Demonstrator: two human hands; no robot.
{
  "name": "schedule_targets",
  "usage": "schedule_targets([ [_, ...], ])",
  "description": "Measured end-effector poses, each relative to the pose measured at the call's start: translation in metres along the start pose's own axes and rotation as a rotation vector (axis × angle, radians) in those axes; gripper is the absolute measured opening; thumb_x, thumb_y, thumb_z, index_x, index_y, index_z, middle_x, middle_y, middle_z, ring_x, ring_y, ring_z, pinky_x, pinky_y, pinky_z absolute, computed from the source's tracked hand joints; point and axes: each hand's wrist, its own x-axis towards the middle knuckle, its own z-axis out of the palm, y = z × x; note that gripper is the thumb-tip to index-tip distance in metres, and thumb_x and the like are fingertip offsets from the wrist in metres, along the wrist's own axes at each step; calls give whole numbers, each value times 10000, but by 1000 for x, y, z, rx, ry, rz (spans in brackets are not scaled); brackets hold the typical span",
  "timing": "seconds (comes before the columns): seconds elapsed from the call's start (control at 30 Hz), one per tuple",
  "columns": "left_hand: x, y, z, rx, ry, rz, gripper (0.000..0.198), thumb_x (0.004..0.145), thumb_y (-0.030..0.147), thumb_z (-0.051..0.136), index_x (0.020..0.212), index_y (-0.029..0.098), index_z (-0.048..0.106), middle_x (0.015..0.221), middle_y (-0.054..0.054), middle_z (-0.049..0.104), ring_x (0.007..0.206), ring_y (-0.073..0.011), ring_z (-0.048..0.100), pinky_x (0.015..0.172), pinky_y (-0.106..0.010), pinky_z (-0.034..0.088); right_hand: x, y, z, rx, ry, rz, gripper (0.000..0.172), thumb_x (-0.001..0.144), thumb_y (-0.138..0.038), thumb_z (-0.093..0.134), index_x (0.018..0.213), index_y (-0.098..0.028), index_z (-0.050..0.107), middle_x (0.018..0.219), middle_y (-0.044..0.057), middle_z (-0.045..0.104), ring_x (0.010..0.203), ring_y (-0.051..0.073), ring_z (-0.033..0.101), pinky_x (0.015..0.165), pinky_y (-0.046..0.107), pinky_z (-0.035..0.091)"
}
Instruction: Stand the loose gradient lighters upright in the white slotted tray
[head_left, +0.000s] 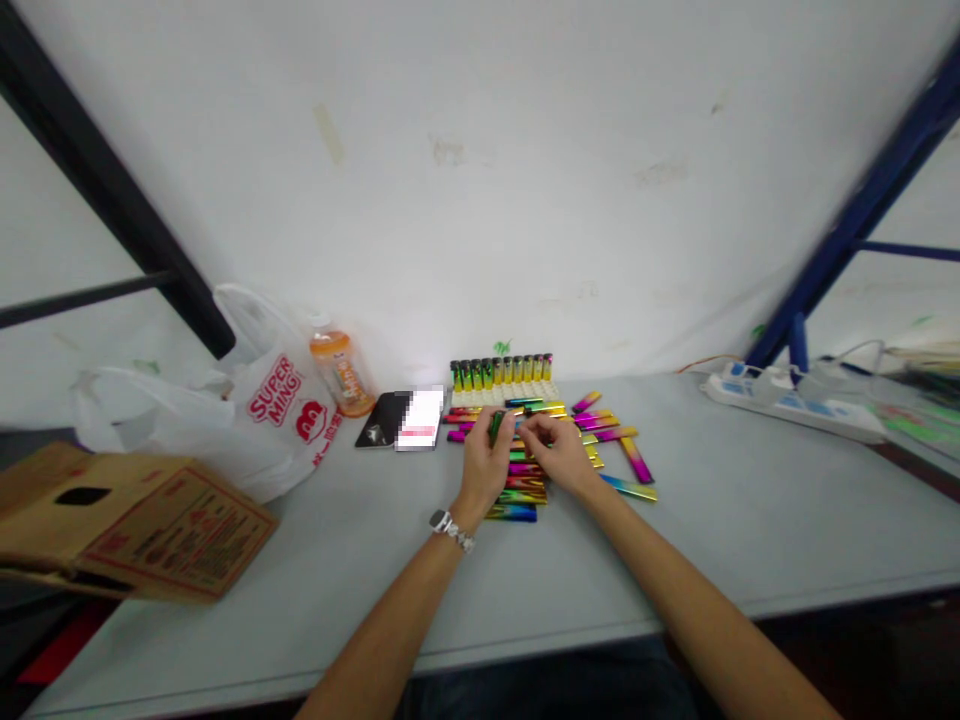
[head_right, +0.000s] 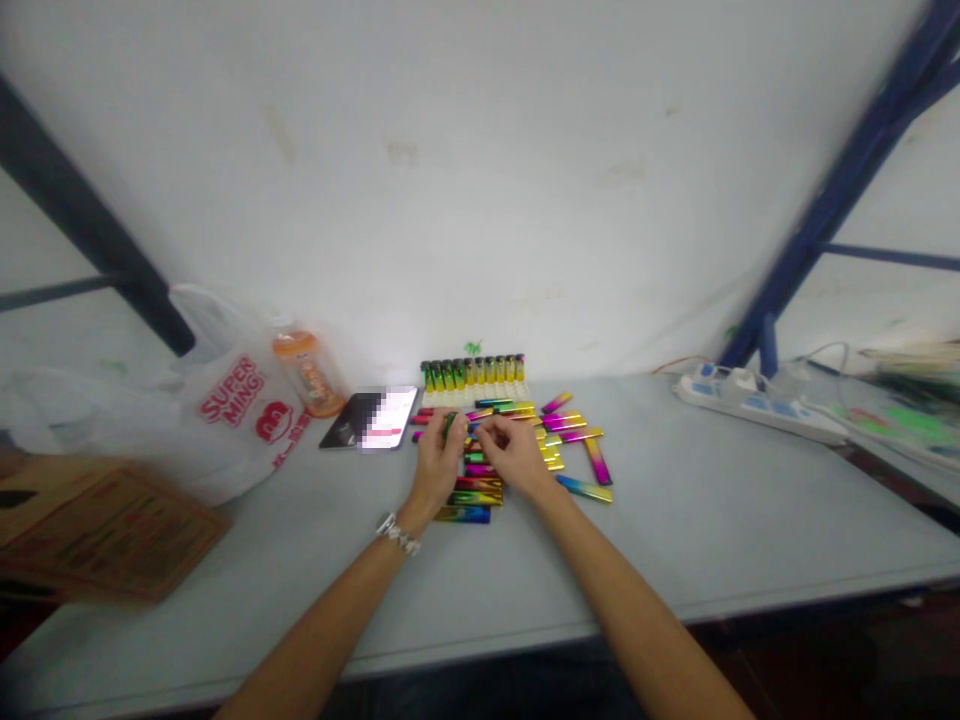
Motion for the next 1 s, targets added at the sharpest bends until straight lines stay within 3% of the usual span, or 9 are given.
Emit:
schedule_targets([
  [0.27, -2, -3, 5, 156, 7, -69, 405, 877, 434, 527, 573, 168, 498, 556, 22, 483, 556, -109, 421, 550, -248, 301, -1, -2, 2, -18, -25, 16, 265, 901, -363, 538, 731, -172, 609, 559, -20, 552, 499, 113, 471, 493, 237, 348],
  [0.63, -1, -5, 6, 194, 3, -92, 349, 850, 357, 499, 552, 179, 467, 538, 19, 473, 542, -115, 417, 554, -251, 293, -2, -1, 2, -18, -5, 24, 196, 858, -291, 537, 714, -173, 597, 542, -29, 531, 499, 110, 460, 504, 236, 342],
  [1.0, -4, -1, 3, 153, 21, -64, 453, 871, 503, 539, 568, 176, 460, 545, 26, 432, 559, -108, 391, 543, -246, 288, -3, -3, 2, -23, 6, 17, 270, 884, -357, 552, 683, -180, 585, 527, -35, 509, 481, 106, 440, 490, 238, 326],
])
